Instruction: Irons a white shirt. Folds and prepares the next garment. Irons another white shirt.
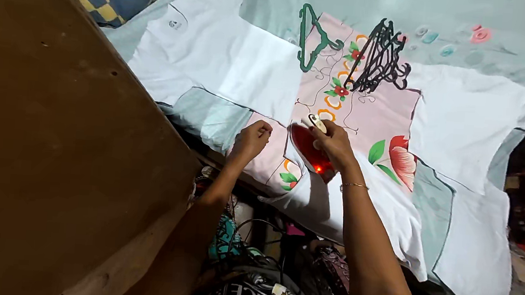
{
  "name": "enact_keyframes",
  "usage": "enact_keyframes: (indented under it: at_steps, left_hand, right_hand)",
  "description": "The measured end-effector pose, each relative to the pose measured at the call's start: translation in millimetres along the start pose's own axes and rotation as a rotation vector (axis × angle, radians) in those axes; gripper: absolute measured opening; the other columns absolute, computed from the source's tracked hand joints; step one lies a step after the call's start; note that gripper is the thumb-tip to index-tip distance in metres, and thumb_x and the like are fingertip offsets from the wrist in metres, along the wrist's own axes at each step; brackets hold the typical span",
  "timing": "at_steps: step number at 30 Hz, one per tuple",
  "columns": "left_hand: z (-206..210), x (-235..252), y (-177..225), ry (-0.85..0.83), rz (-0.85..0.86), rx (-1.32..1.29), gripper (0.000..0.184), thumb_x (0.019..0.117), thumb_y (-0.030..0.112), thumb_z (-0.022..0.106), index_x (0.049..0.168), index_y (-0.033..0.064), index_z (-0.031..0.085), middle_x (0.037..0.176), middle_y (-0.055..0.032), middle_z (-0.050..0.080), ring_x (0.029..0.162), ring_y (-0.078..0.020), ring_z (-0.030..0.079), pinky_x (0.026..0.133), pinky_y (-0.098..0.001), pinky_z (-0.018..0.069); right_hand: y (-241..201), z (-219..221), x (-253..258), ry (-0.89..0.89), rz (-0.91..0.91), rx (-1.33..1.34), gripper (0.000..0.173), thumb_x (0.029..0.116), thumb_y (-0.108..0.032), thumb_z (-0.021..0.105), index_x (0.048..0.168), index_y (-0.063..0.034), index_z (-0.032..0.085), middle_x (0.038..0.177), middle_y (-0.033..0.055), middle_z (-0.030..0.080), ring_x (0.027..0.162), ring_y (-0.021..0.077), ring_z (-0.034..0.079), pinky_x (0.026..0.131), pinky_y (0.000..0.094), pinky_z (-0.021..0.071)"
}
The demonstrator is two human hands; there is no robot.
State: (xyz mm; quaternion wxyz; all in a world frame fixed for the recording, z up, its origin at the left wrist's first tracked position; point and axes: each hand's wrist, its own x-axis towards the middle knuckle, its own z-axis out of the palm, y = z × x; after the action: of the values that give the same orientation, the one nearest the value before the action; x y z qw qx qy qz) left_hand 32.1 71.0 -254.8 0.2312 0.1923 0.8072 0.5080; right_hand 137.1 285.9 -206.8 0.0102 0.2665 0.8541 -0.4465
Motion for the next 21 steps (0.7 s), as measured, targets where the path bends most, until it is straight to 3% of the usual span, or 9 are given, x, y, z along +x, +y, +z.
enact_keyframes:
  at_steps: [3,7,12,14,17,21]
  left_hand:
    - [3.4,-11.7,-5.8,0.035,-0.027,-0.037,0.020,0.1050,0.010,0.056,0.119,-0.0001,0.067,0.104,-0.0161,0.072,0.086,-0.0232,0.073,0.084,-0.0441,0.0601]
    - [-1.1,-28.1,-1.6,0.026,-0.033,-0.048,0.020,0.1060,0.009,0.055,0.119,-0.0007,0.065,0.104,-0.0174,0.072,0.083,-0.0235,0.073,0.082,-0.0430,0.0604]
    - [-10.8,-42.6,-8.6,0.023,-0.076,-0.123,0.019,0.1056,0.005,0.055,0.119,-0.0049,0.063,0.104,-0.0191,0.069,0.080,-0.0205,0.070,0.078,-0.0379,0.0596]
    - [-8.1,-44.7,-9.7,0.022,-0.082,-0.126,0.018,0.1055,0.005,0.055,0.119,-0.0049,0.063,0.104,-0.0191,0.069,0.080,-0.0203,0.070,0.078,-0.0373,0.0596]
    - [-0.1,-44.1,-1.9,-0.030,-0.087,-0.050,0.022,0.1063,0.007,0.053,0.120,-0.0037,0.065,0.106,-0.0193,0.070,0.085,-0.0232,0.072,0.083,-0.0415,0.0600]
    - [14.1,-41.5,1.9,-0.157,-0.048,0.129,0.027,0.1069,0.014,0.053,0.125,0.0009,0.068,0.112,-0.0181,0.073,0.096,-0.0279,0.074,0.092,-0.0493,0.0584]
  right_hand:
    - [-12.3,10.2,6.2,0.062,-0.001,0.007,0.041,0.1033,-0.043,0.058,0.128,-0.0099,0.062,0.086,0.0177,0.063,0.060,0.0281,0.056,0.056,0.0476,0.0479]
    - [-15.3,3.9,-4.2,-0.040,0.004,0.007,0.039,0.1026,-0.045,0.059,0.125,-0.0130,0.062,0.079,0.0125,0.059,0.056,0.0208,0.050,0.052,0.0386,0.0436]
    - [-0.6,-8.8,-9.4,-0.273,-0.084,0.063,0.022,0.1011,-0.018,0.064,0.119,-0.0046,0.065,0.076,0.0064,0.060,0.056,0.0106,0.049,0.052,0.0277,0.0433]
    - [-3.6,-6.5,-13.8,-0.221,-0.090,0.025,0.025,0.1003,-0.021,0.066,0.120,-0.0063,0.068,0.082,0.0102,0.064,0.060,0.0156,0.052,0.056,0.0341,0.0454]
    - [-8.0,-1.7,-21.0,-0.128,-0.074,-0.028,0.034,0.1007,-0.037,0.065,0.125,-0.0126,0.067,0.088,0.0153,0.066,0.065,0.0253,0.057,0.060,0.0456,0.0482]
    - [1.8,-3.8,-23.8,-0.051,-0.010,0.019,0.038,0.1023,-0.041,0.062,0.129,-0.0136,0.064,0.088,0.0144,0.065,0.063,0.0229,0.055,0.059,0.0434,0.0480]
